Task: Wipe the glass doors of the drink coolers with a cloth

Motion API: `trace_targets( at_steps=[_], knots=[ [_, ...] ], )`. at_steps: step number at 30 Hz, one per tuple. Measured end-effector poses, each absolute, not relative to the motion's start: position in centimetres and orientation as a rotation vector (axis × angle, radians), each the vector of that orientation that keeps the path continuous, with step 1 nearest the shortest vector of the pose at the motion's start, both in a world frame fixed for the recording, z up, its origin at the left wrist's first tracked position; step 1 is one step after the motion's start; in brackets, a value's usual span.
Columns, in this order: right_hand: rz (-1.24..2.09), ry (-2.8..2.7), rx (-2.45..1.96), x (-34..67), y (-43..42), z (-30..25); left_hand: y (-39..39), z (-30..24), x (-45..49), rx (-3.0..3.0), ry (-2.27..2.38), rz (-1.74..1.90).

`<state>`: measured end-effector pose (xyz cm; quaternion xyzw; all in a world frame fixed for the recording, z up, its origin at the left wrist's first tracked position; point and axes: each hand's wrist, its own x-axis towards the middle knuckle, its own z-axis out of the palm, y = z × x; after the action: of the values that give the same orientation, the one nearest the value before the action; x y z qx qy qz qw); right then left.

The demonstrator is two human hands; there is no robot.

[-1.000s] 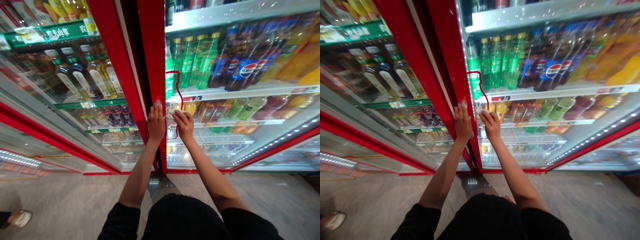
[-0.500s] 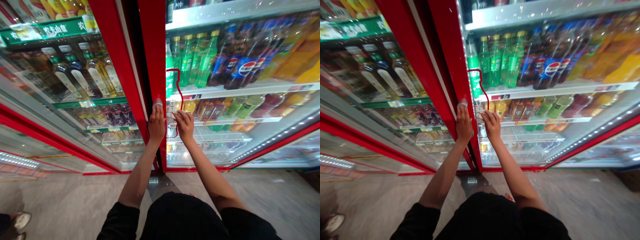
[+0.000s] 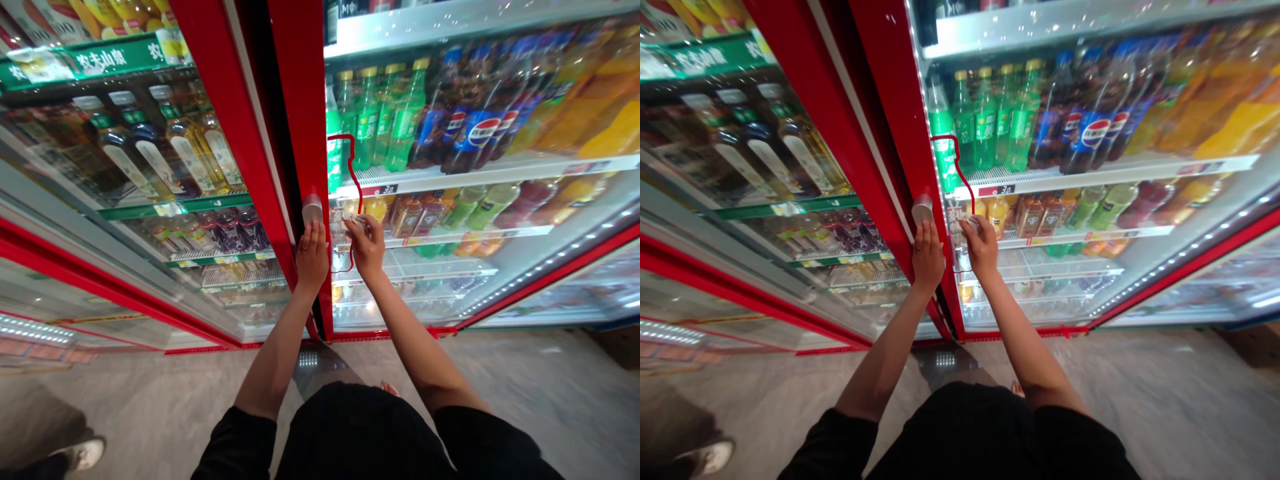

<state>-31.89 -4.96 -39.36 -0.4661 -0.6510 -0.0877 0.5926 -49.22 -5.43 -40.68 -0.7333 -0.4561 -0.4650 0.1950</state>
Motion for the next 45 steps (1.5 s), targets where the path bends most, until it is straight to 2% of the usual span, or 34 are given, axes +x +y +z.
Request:
trace_targets(
  at_steps=[8, 15, 19, 23, 27, 34, 40, 45],
  knots=[
    [-0.287, -1.721, -1.002, -33.9, -5.0, -39.9, -5.7, -40.7, -49.6, -2.122, -1.347, -1.214],
    [-0.428, -1.370, -0.935, -31.5, -5.2, -38.6, -6.5, -40.2, -49.6, -2.154, -1.396, -1.108],
    [-0.377, -1.416, -0.948, -32.4, -4.7, -38.0, -6.4, -40.5, -49.4, -2.138, -1.395, -1.152],
    [-0.389, -1.595, -0.925, -32.8, -5.6, -40.4, -6.3, -40.7, -49.5, -2.126, -1.380, -1.168],
    [-0.417, -1.520, -0.981, -31.2, -6.2, -42.0, -6.5, -40.6, -49.6, -2.119, -1.365, -1.131],
    [-0.400, -1.333, -1.070, -30.9, -4.3, -39.1, -6.7, -40.4, -49.4, -2.157, -1.418, -1.144],
    [-0.397, -1.538, -1.022, -30.7, -5.8, -41.0, -6.9, -40.4, -49.0, -2.123, -1.463, -1.167],
    [-0.376, -1.259, -1.048, -28.1, -5.5, -39.7, -7.3, -40.5, -48.9, -2.097, -1.441, -1.163]
  ],
)
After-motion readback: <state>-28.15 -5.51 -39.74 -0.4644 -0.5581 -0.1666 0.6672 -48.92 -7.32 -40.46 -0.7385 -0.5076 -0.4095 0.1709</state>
